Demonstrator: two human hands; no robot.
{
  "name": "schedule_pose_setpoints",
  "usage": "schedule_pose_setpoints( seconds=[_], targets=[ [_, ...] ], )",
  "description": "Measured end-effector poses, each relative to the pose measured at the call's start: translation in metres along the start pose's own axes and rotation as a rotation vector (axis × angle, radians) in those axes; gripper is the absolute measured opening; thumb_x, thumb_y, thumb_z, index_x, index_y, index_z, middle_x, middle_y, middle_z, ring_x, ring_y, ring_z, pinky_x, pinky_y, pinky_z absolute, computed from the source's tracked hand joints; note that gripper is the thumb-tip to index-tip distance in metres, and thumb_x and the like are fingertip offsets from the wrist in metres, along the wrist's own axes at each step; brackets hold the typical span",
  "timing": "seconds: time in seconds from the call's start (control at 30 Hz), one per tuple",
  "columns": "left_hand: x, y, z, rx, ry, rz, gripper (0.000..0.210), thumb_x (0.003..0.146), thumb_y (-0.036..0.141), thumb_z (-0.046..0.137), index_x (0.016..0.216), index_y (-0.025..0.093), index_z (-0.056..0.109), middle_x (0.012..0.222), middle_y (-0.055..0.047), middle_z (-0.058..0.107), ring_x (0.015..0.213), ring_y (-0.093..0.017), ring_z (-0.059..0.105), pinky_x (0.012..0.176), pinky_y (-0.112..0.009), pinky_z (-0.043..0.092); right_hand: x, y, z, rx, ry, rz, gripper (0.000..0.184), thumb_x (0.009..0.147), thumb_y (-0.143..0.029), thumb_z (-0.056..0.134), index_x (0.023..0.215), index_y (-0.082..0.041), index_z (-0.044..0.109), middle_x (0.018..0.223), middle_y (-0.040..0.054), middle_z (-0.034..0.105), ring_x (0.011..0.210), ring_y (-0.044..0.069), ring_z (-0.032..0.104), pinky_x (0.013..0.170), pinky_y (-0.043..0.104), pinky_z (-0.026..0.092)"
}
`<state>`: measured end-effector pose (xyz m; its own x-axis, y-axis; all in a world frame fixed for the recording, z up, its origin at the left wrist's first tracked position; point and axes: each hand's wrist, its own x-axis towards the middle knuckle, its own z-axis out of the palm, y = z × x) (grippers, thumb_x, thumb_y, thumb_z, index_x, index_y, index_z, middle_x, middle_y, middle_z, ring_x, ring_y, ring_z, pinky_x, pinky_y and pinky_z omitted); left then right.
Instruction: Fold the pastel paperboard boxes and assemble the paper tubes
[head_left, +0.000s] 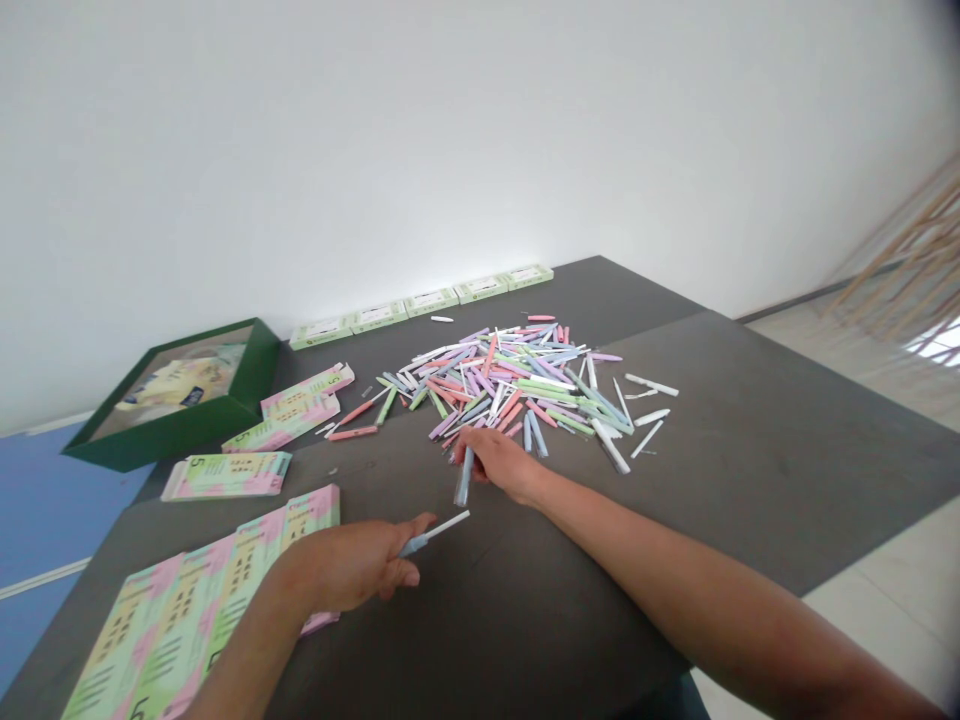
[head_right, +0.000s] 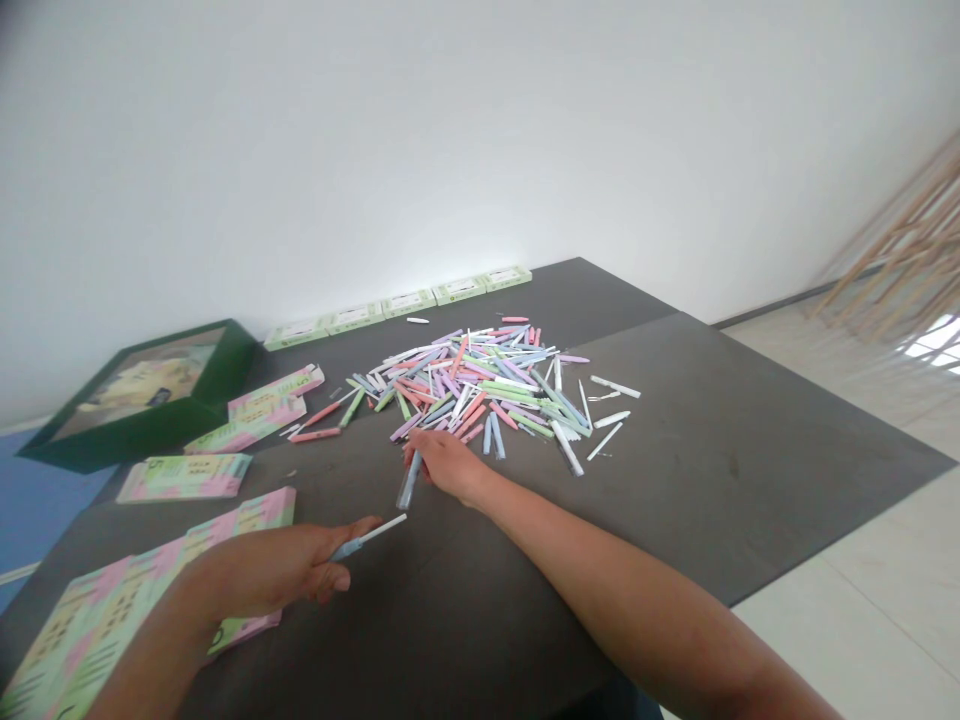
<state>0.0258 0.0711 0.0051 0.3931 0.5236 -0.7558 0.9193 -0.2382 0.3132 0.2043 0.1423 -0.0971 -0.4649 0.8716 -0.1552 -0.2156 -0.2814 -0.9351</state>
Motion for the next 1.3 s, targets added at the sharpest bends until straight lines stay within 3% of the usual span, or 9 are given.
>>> schedule_pose_setpoints(
  seconds=[0.13, 0.37, 0.6, 0.8, 0.93, 1.07, 1.2, 1.3],
  targets=[
    [0.0, -0.002, 0.0, -0.003, 0.032, 0.016, 0.064, 0.084, 0.04, 0.04, 0.141, 0.013, 0.028, 0.083, -0.007, 0.07, 0.078, -0.025, 0.064, 0.064, -0.028, 0.046, -0.006, 0.001, -0.003, -0.131, -0.154, 0.021, 0.03, 0.085, -0.041, 0.047, 0.071, -0.016, 0.055, 0.04, -0.0087, 0.034, 0.034, 0.005, 0.032, 0.035, 0.017, 0.023],
    [0.005, -0.004, -0.004, 0.043, 0.115, 0.031, 0.053, 0.082, 0.038, 0.042, 0.132, 0.02, 0.038, 0.094, -0.005, 0.068, 0.082, -0.026, 0.063, 0.068, -0.028, 0.044, -0.009, 0.009, 0.012, -0.112, -0.224, 0.066, 0.028, 0.085, -0.039, 0.048, 0.077, -0.015, 0.059, 0.043, -0.0061, 0.046, 0.035, 0.007, 0.042, 0.036, 0.018, 0.032],
    [0.026, -0.018, -0.005, 0.071, 0.156, -0.043, 0.067, 0.084, 0.036, 0.042, 0.142, 0.013, 0.017, 0.105, -0.011, 0.065, 0.088, -0.026, 0.062, 0.075, -0.03, 0.043, 0.0, 0.013, 0.023, -0.141, -0.104, 0.066, 0.023, 0.084, -0.034, 0.051, 0.075, -0.015, 0.06, 0.047, -0.0054, 0.049, 0.035, 0.006, 0.045, 0.036, 0.017, 0.032],
    [0.032, -0.015, -0.006, 0.083, 0.154, -0.059, 0.071, 0.086, 0.037, 0.04, 0.144, 0.012, 0.009, 0.1, -0.011, 0.067, 0.084, -0.026, 0.063, 0.072, -0.03, 0.043, -0.004, 0.008, 0.026, 0.03, -0.087, 0.223, 0.022, 0.088, -0.031, 0.044, 0.08, -0.015, 0.056, 0.048, -0.0043, 0.051, 0.034, 0.008, 0.048, 0.034, 0.017, 0.033],
    [0.031, -0.012, -0.006, 0.092, 0.159, -0.074, 0.07, 0.086, 0.037, 0.041, 0.144, 0.014, 0.01, 0.1, -0.012, 0.067, 0.085, -0.026, 0.063, 0.072, -0.031, 0.043, -0.01, 0.009, 0.032, 0.269, -0.113, 0.342, 0.024, 0.091, -0.032, 0.037, 0.081, -0.016, 0.052, 0.049, -0.003, 0.053, 0.04, 0.011, 0.054, 0.044, 0.023, 0.045],
    [0.031, -0.012, -0.006, 0.097, 0.158, -0.066, 0.071, 0.086, 0.038, 0.041, 0.144, 0.014, 0.008, 0.104, -0.013, 0.066, 0.086, -0.027, 0.063, 0.07, -0.031, 0.044, -0.011, 0.012, 0.033, 0.349, -0.129, 0.365, 0.025, 0.091, -0.03, 0.036, 0.079, -0.015, 0.052, 0.048, -0.0026, 0.052, 0.044, 0.012, 0.055, 0.05, 0.028, 0.049],
    [0.031, -0.013, -0.008, 0.107, 0.151, -0.056, 0.067, 0.086, 0.04, 0.041, 0.143, 0.016, 0.013, 0.104, -0.011, 0.067, 0.085, -0.027, 0.064, 0.068, -0.03, 0.044, -0.015, 0.012, 0.037, 0.345, -0.141, 0.301, 0.025, 0.089, -0.032, 0.039, 0.075, -0.016, 0.051, 0.05, -0.0023, 0.052, 0.044, 0.011, 0.053, 0.048, 0.025, 0.046],
    [0.032, -0.014, -0.008, 0.12, 0.152, -0.064, 0.06, 0.085, 0.037, 0.042, 0.139, 0.016, 0.025, 0.104, -0.011, 0.067, 0.088, -0.027, 0.063, 0.071, -0.031, 0.044, -0.02, 0.01, 0.043, 0.35, -0.123, 0.293, 0.021, 0.087, -0.034, 0.043, 0.077, -0.017, 0.052, 0.051, -0.0041, 0.05, 0.039, 0.007, 0.046, 0.041, 0.018, 0.036]
  ],
)
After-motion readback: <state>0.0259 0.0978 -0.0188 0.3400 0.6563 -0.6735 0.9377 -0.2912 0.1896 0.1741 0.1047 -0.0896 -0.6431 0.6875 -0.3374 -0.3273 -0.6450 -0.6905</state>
